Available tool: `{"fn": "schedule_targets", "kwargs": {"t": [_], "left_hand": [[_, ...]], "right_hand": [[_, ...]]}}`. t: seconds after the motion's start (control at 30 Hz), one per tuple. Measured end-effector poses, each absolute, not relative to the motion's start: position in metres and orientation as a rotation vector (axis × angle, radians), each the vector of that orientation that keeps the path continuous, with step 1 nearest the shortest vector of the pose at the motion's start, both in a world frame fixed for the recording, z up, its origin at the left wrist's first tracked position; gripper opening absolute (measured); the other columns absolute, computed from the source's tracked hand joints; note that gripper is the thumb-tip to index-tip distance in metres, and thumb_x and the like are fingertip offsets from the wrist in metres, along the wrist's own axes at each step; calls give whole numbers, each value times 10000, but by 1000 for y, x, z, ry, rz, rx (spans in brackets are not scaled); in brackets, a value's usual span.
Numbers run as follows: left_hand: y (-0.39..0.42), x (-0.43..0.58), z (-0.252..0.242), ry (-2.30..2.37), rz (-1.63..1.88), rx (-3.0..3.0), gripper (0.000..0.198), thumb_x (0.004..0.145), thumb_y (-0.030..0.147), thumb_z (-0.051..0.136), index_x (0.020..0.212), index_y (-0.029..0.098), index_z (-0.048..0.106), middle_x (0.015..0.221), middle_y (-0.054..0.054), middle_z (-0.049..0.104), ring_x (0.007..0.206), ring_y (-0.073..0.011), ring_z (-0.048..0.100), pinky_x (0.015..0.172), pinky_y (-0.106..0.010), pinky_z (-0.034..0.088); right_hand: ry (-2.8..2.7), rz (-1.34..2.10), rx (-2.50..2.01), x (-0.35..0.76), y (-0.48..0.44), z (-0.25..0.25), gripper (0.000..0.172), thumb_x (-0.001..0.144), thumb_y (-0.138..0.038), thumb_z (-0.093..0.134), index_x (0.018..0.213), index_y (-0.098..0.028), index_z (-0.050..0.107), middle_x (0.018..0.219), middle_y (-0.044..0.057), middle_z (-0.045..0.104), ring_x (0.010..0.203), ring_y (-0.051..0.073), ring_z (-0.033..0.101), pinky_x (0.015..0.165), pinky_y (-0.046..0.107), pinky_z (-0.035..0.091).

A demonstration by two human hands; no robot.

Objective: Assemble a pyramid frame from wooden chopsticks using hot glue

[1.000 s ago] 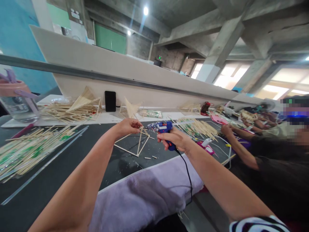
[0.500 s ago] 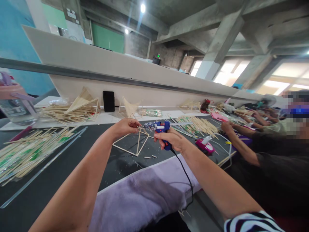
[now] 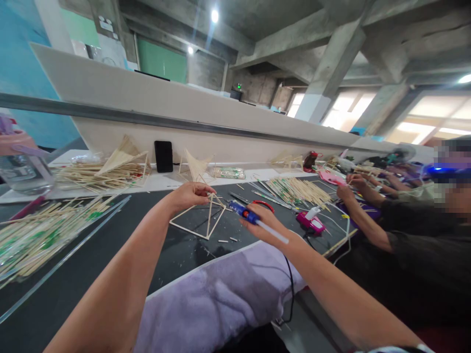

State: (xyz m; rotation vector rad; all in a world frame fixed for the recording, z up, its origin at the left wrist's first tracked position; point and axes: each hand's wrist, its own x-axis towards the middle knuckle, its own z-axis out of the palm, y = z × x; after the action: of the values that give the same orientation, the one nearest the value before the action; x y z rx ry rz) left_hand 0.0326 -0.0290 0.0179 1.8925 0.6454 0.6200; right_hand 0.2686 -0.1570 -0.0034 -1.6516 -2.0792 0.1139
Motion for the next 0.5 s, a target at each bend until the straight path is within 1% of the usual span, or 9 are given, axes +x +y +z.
{"fn": "schedule_targets", "kwargs": {"t": [0.07,0.13,0.2,0.27,0.37,0.5], "left_hand": [[-30,33,19,651,618,1895,354,639,216,660,986,151,640,608,47,511,571,-86,452,542,-214,331],[-30,33,18,652,613,1889,371,638,219,663,1002,152,642,615,44,515,575,-88,454,544,-215,333],[-28,33,17,650,613,1891,371,639,222,663,1003,152,646,620,39,525,582,-91,460,548,-217,337],[-27,32,16,654,618,1902,361,639,225,660,993,148,651,627,33,537,590,-95,467,550,-218,339],[-27,32,17,662,626,1911,355,636,220,660,982,142,655,625,31,542,590,-94,468,553,-217,342],[-29,33,19,671,626,1906,333,630,213,663,957,148,663,610,38,535,577,-89,463,553,-214,346]], "right_hand": [[-2307,-117,-1610,273,-161,-11,129,797,-249,492,891,-173,536,957,102,597,901,212,570,778,308,452],[-2413,-233,-1688,278,-163,-17,212,780,-179,473,988,-167,517,1058,110,566,953,207,555,787,290,442],[-2431,-310,-1816,285,-164,-22,286,767,-161,481,1053,-168,492,1118,111,536,955,200,556,770,275,436],[-2417,-371,-1930,294,-161,-27,279,777,-162,480,1056,-168,486,1116,114,531,924,197,566,748,270,423],[-2388,-438,-2073,311,-155,-37,223,804,-136,445,1020,-162,496,1088,123,540,869,200,579,718,282,398],[-2381,-497,-2190,331,-150,-51,253,793,-69,418,1012,-157,510,1063,124,551,883,216,576,733,319,374]]}}
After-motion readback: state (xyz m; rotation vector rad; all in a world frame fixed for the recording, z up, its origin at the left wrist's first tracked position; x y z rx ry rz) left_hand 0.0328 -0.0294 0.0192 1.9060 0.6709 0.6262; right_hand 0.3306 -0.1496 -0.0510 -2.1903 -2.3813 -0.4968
